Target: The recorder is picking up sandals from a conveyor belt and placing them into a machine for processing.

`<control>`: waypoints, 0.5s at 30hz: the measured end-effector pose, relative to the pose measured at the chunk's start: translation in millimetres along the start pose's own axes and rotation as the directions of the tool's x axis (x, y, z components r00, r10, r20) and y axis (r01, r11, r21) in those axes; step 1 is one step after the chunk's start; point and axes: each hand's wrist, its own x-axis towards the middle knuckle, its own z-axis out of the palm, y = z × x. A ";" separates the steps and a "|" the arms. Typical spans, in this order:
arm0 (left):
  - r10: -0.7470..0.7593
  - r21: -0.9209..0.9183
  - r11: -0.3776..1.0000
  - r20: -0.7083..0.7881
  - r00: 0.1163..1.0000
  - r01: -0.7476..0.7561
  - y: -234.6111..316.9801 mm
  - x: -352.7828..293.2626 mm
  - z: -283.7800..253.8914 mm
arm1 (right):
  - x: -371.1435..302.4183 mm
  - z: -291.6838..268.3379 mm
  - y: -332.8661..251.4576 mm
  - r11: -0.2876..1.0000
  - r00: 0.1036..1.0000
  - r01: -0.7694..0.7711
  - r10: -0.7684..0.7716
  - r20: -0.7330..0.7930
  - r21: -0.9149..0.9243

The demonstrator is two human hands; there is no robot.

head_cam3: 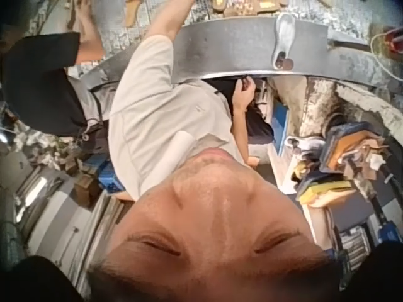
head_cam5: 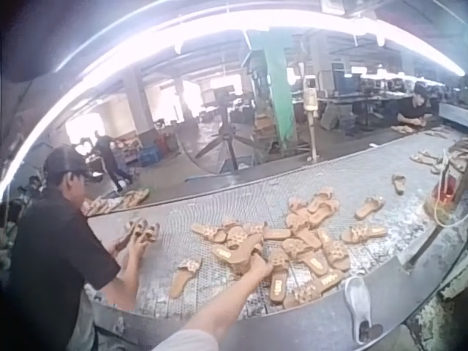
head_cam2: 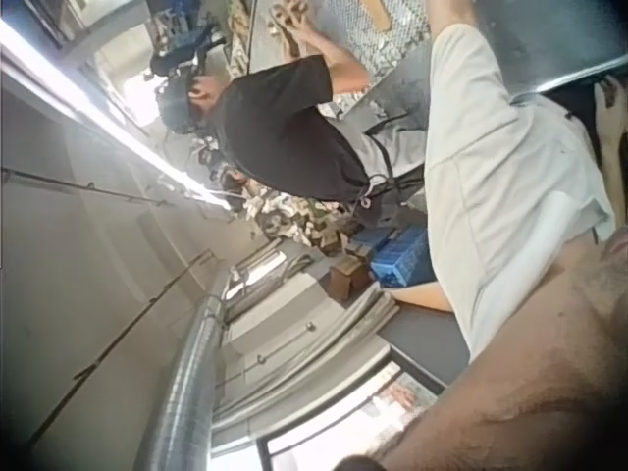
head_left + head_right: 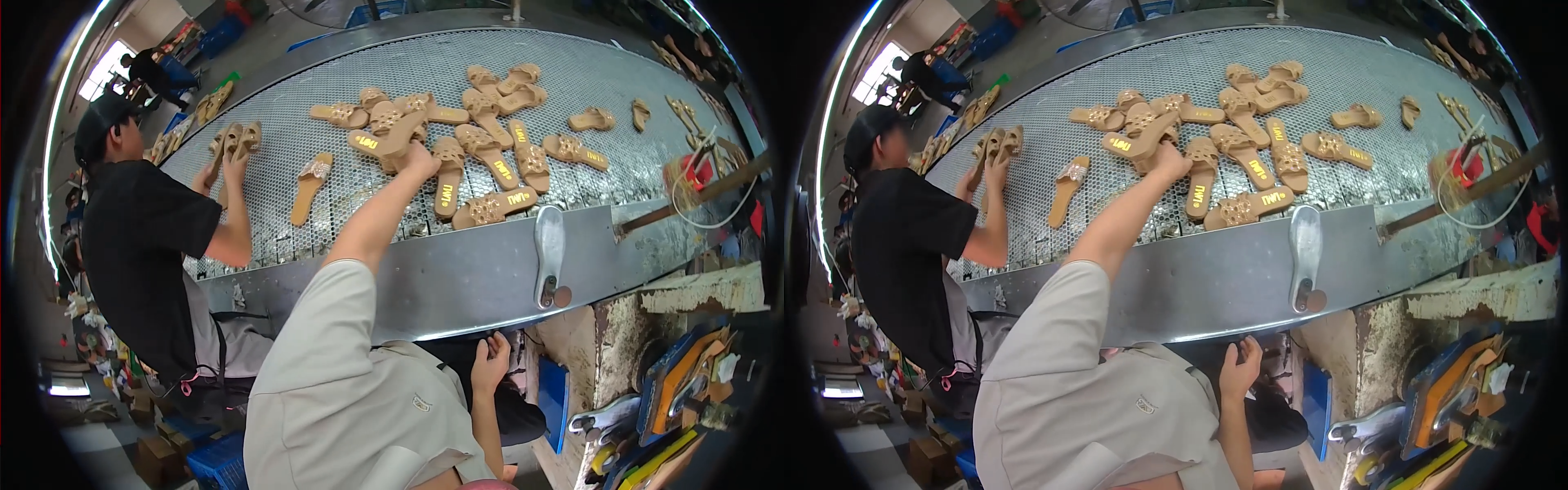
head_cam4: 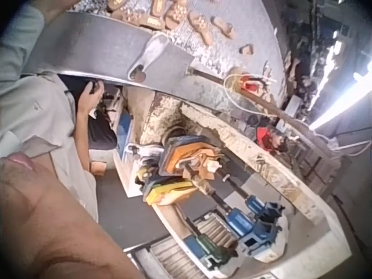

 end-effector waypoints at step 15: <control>-0.368 -0.812 0.583 -0.264 0.892 0.000 -351.2 -48.9 -193.1 | 53.3 -16.3 11.3 0.992 0.984 0.020 -0.042 0.173 0.125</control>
